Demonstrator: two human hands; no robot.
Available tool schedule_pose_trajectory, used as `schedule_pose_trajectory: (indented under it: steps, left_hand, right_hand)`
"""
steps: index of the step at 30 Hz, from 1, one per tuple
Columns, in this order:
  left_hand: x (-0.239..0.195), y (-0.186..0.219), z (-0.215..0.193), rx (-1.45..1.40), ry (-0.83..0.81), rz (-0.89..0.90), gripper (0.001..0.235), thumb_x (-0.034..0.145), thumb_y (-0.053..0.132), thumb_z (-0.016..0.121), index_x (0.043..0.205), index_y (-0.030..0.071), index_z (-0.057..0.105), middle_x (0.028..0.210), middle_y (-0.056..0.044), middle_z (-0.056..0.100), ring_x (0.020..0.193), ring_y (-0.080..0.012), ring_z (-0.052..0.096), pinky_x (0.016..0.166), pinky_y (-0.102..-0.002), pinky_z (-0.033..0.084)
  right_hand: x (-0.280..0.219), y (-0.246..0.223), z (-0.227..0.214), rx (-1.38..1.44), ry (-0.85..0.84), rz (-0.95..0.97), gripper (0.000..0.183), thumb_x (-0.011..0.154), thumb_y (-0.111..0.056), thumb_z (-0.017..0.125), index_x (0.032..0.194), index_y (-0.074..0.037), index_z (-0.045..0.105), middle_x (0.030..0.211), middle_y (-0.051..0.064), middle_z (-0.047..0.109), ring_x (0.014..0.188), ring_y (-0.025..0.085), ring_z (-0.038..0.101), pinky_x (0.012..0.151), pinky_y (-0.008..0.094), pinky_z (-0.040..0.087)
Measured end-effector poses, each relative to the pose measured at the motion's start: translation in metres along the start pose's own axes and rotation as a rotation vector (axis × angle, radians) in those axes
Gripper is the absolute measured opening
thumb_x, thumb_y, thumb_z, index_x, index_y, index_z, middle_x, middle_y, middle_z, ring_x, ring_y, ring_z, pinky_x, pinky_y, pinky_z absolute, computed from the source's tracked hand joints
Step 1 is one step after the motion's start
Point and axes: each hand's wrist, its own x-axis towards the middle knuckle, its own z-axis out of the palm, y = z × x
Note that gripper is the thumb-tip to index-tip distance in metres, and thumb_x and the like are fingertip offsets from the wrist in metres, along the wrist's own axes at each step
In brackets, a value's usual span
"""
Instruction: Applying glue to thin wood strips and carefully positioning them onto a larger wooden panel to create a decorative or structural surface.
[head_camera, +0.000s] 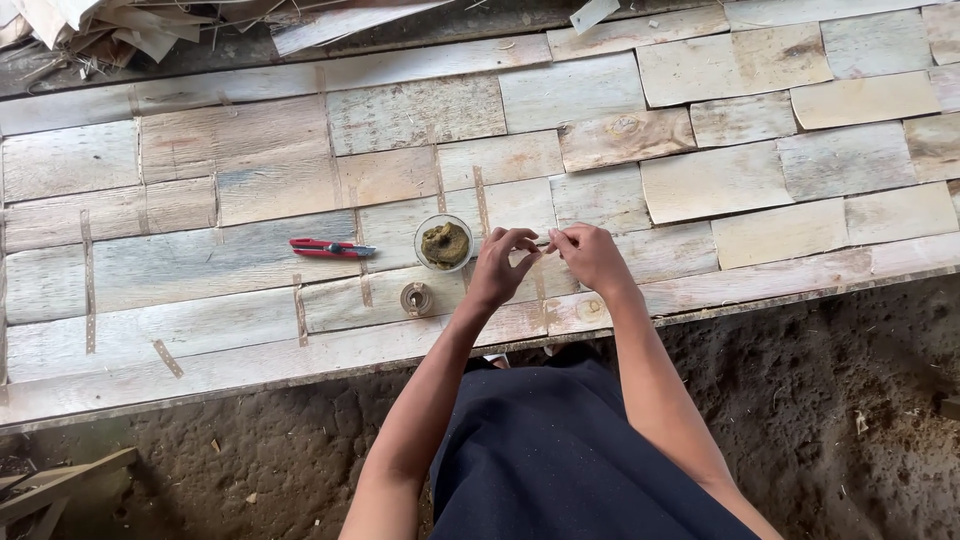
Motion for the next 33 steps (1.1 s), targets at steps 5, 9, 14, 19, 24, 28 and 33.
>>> schedule_pose_trajectory:
  steps: [5,9,14,19,24,28,33]
  left_hand:
    - [-0.003,0.002,-0.003,-0.045,0.056,-0.043,0.031,0.085,0.021,0.080,0.113,0.022,0.067,0.087,0.006,0.077,0.092,-0.0179,0.063,0.087,-0.032,0.045]
    - [-0.003,0.008,-0.006,-0.111,0.143,-0.121,0.030,0.085,0.027,0.083,0.109,0.022,0.067,0.087,0.005,0.077,0.087,-0.0142,0.067,0.080,-0.029,0.047]
    - [-0.002,0.010,-0.012,-0.255,0.232,-0.154,0.032,0.084,0.023,0.085,0.108,0.016,0.067,0.086,0.001,0.077,0.082,-0.0136,0.064,0.076,-0.026,0.044]
    - [-0.002,0.013,-0.013,-0.317,0.260,-0.134,0.033,0.081,0.022,0.087,0.107,0.017,0.067,0.084,0.001,0.077,0.078,-0.0102,0.061,0.072,-0.022,0.041]
    - [-0.004,0.015,-0.011,-0.325,0.268,-0.120,0.031,0.081,0.023,0.088,0.104,0.017,0.068,0.084,0.002,0.078,0.077,-0.0100,0.061,0.070,-0.021,0.040]
    - [-0.007,0.015,-0.016,-0.295,0.268,-0.119,0.029,0.080,0.025,0.088,0.101,0.017,0.069,0.086,0.002,0.078,0.078,-0.0102,0.062,0.070,-0.021,0.040]
    - [-0.016,-0.002,-0.020,-0.206,0.249,-0.109,0.030,0.082,0.022,0.087,0.107,0.020,0.071,0.107,0.003,0.077,0.093,-0.0169,0.068,0.078,-0.028,0.049]
  right_hand:
    - [0.003,0.013,0.014,0.004,0.111,-0.024,0.037,0.102,-0.035,0.064,0.079,-0.009,0.076,0.079,0.014,0.069,0.078,0.031,0.071,0.072,0.039,0.057]
    - [0.007,0.021,0.017,0.111,0.213,-0.085,0.012,0.091,-0.020,0.076,0.094,-0.008,0.078,0.085,0.010,0.069,0.079,0.020,0.071,0.066,0.030,0.059]
    - [-0.002,0.010,0.017,0.185,0.159,-0.129,0.010,0.087,-0.014,0.079,0.095,-0.009,0.079,0.083,0.009,0.069,0.079,0.018,0.070,0.068,0.029,0.058]
    - [-0.009,-0.001,0.021,0.202,0.149,-0.138,0.010,0.086,-0.015,0.081,0.095,-0.010,0.079,0.084,0.010,0.069,0.080,0.018,0.070,0.068,0.028,0.058]
    - [-0.008,0.002,0.025,0.191,0.153,-0.154,0.009,0.088,-0.015,0.079,0.096,-0.011,0.079,0.084,0.008,0.069,0.079,0.017,0.070,0.067,0.028,0.058]
    - [-0.008,0.007,0.029,0.179,0.154,-0.171,0.009,0.089,-0.014,0.079,0.097,-0.011,0.078,0.085,0.007,0.068,0.080,0.016,0.070,0.068,0.028,0.058]
    - [-0.013,0.004,0.024,0.168,0.166,-0.170,0.008,0.091,-0.016,0.077,0.097,-0.011,0.077,0.085,0.007,0.067,0.081,0.017,0.070,0.070,0.029,0.057]
